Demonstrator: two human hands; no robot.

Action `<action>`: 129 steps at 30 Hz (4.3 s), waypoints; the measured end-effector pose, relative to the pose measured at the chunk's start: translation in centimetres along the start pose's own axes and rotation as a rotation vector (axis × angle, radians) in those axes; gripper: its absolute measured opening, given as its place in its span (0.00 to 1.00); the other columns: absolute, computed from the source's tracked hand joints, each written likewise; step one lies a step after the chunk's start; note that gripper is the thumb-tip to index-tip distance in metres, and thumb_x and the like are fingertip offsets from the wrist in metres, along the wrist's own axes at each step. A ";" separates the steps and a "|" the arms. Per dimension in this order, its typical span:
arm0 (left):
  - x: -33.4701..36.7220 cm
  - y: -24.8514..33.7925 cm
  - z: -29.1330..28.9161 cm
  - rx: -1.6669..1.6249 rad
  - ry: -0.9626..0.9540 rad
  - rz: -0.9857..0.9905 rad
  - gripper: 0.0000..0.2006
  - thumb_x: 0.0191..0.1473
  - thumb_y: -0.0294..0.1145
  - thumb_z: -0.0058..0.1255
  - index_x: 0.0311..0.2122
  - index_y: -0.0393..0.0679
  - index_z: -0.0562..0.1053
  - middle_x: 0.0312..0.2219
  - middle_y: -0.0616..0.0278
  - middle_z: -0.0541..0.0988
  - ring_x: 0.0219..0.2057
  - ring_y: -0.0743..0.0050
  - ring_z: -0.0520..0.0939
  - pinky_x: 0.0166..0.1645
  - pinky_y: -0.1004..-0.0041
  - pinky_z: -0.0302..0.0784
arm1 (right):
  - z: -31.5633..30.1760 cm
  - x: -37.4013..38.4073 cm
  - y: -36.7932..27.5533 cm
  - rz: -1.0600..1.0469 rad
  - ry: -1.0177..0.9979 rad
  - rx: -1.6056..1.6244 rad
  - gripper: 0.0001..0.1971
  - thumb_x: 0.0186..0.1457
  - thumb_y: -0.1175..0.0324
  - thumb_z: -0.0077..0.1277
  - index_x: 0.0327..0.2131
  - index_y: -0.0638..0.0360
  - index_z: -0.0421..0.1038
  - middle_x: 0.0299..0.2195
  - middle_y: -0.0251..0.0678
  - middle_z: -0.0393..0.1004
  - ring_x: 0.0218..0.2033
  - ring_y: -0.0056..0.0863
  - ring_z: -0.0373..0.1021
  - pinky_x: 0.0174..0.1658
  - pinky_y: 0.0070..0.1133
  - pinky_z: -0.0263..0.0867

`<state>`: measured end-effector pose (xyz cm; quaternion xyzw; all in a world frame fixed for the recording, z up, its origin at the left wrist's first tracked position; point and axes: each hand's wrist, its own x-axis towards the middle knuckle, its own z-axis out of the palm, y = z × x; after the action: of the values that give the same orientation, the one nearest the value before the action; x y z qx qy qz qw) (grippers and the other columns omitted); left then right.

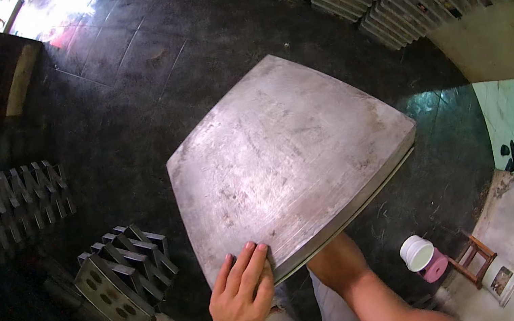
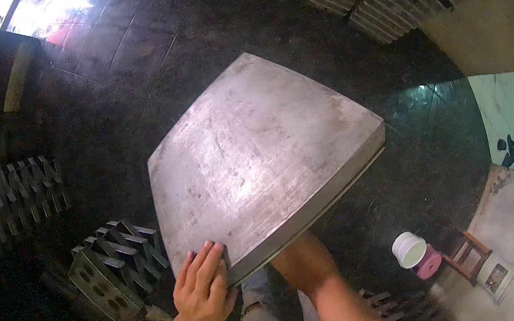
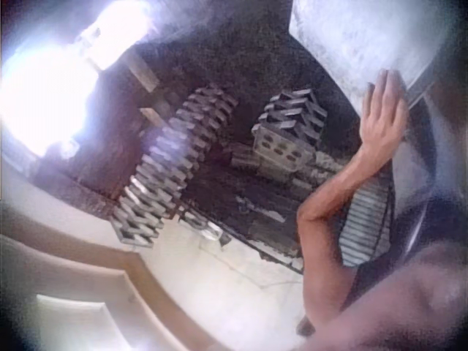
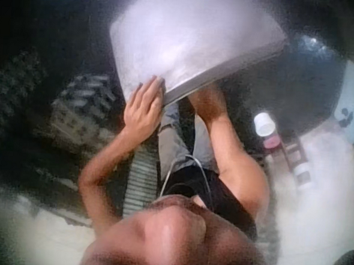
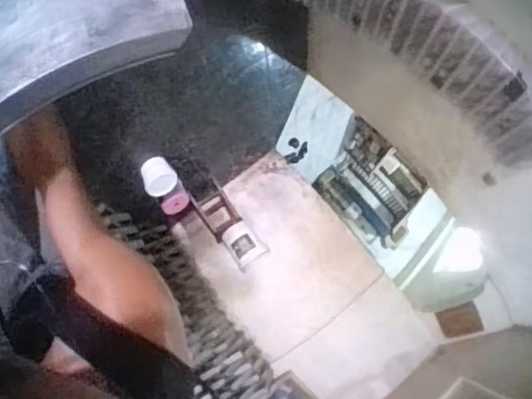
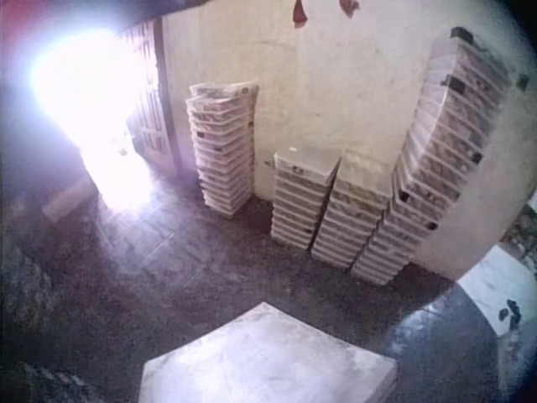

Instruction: The person scrubs the surface of metal baking trays using a rectangular abrasive block. They repeatedly pick up trays from a stack, scrub the circular indentations and flat areas, and place the trays back down. The process is repetitive and involves handling multiple trays one by one.

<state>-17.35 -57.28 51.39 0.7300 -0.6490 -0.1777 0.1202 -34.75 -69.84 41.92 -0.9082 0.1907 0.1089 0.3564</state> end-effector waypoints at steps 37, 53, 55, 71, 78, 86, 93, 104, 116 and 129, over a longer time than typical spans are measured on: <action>-9.9 -19.1 23.2 -0.768 -0.815 -1.458 0.46 0.63 0.68 0.26 0.56 0.23 0.68 0.54 0.31 0.72 0.55 0.35 0.75 0.52 0.51 0.73 | 11.1 5.0 22.7 1.012 -0.135 0.681 0.43 0.51 0.36 0.53 0.46 0.78 0.74 0.45 0.55 0.78 0.51 0.42 0.72 0.55 0.32 0.64; -34.1 -2.8 22.8 -0.855 0.271 -1.622 0.27 0.66 0.52 0.39 0.38 0.31 0.75 0.23 0.47 0.76 0.27 0.53 0.77 0.36 0.59 0.71 | 8.6 -2.0 1.3 0.861 0.127 0.804 0.27 0.55 0.51 0.62 0.46 0.67 0.75 0.44 0.36 0.76 0.46 0.28 0.70 0.51 0.25 0.65; -36.1 -2.8 23.0 -0.884 0.406 -1.653 0.26 0.66 0.50 0.39 0.39 0.31 0.75 0.24 0.46 0.77 0.28 0.51 0.78 0.37 0.59 0.71 | 8.5 -0.5 -1.7 0.784 0.126 0.736 0.27 0.55 0.52 0.63 0.47 0.66 0.74 0.45 0.37 0.75 0.47 0.28 0.69 0.52 0.25 0.64; -60.2 -14.0 6.0 -0.900 0.842 -1.607 0.18 0.64 0.39 0.44 0.46 0.32 0.73 0.31 0.44 0.81 0.32 0.47 0.83 0.39 0.59 0.76 | 21.0 12.2 -40.9 0.062 0.084 0.486 0.18 0.60 0.73 0.55 0.52 0.63 0.64 0.46 0.34 0.73 0.48 0.25 0.69 0.50 0.26 0.67; -57.9 -16.0 5.0 -0.986 0.951 -1.530 0.18 0.64 0.38 0.44 0.48 0.31 0.73 0.34 0.45 0.82 0.35 0.52 0.84 0.42 0.61 0.76 | 26.1 8.4 -47.8 -0.596 -0.418 -0.259 0.32 0.39 0.77 0.57 0.55 0.56 0.70 0.42 0.43 0.71 0.43 0.43 0.69 0.45 0.35 0.69; -50.7 -15.7 5.6 -0.970 0.826 -1.450 0.19 0.63 0.37 0.45 0.49 0.30 0.72 0.34 0.44 0.81 0.36 0.50 0.84 0.44 0.61 0.76 | 25.0 10.2 -40.2 -0.603 -0.376 -0.182 0.27 0.53 0.70 0.48 0.59 0.51 0.67 0.49 0.44 0.70 0.44 0.46 0.68 0.46 0.39 0.67; -42.4 -12.5 6.3 -0.989 0.538 -1.402 0.21 0.62 0.37 0.47 0.51 0.26 0.71 0.37 0.45 0.82 0.38 0.58 0.84 0.45 0.65 0.76 | 19.1 16.5 -29.8 -0.174 0.027 -0.273 0.40 0.32 0.79 0.59 0.58 0.57 0.66 0.54 0.43 0.68 0.46 0.46 0.66 0.50 0.36 0.67; -35.5 -7.1 6.7 -0.888 0.325 -1.399 0.22 0.66 0.43 0.43 0.47 0.29 0.73 0.25 0.63 0.74 0.27 0.77 0.70 0.32 0.71 0.68 | 15.0 8.8 -15.5 0.079 -0.136 -0.008 0.34 0.44 0.71 0.59 0.58 0.64 0.62 0.54 0.49 0.67 0.53 0.48 0.67 0.53 0.36 0.70; -32.0 -16.2 15.2 -0.855 -0.236 -1.442 0.29 0.67 0.51 0.40 0.30 0.28 0.72 0.18 0.59 0.69 0.25 0.75 0.68 0.30 0.65 0.67 | 18.4 -8.7 4.0 1.110 -0.049 1.120 0.29 0.60 0.53 0.55 0.58 0.63 0.67 0.49 0.37 0.74 0.48 0.30 0.69 0.55 0.32 0.64; -12.5 -33.0 14.8 -0.475 -0.741 -1.113 0.38 0.60 0.62 0.44 0.40 0.23 0.76 0.35 0.35 0.81 0.39 0.45 0.84 0.45 0.54 0.76 | 9.5 5.6 7.4 1.178 -0.273 1.266 0.29 0.61 0.46 0.50 0.54 0.61 0.71 0.48 0.39 0.77 0.47 0.35 0.75 0.53 0.34 0.68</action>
<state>5.16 -39.81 25.88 0.7987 -0.1216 -0.5861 -0.0612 -33.44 -69.80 28.76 -0.2723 0.6093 0.2566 0.6992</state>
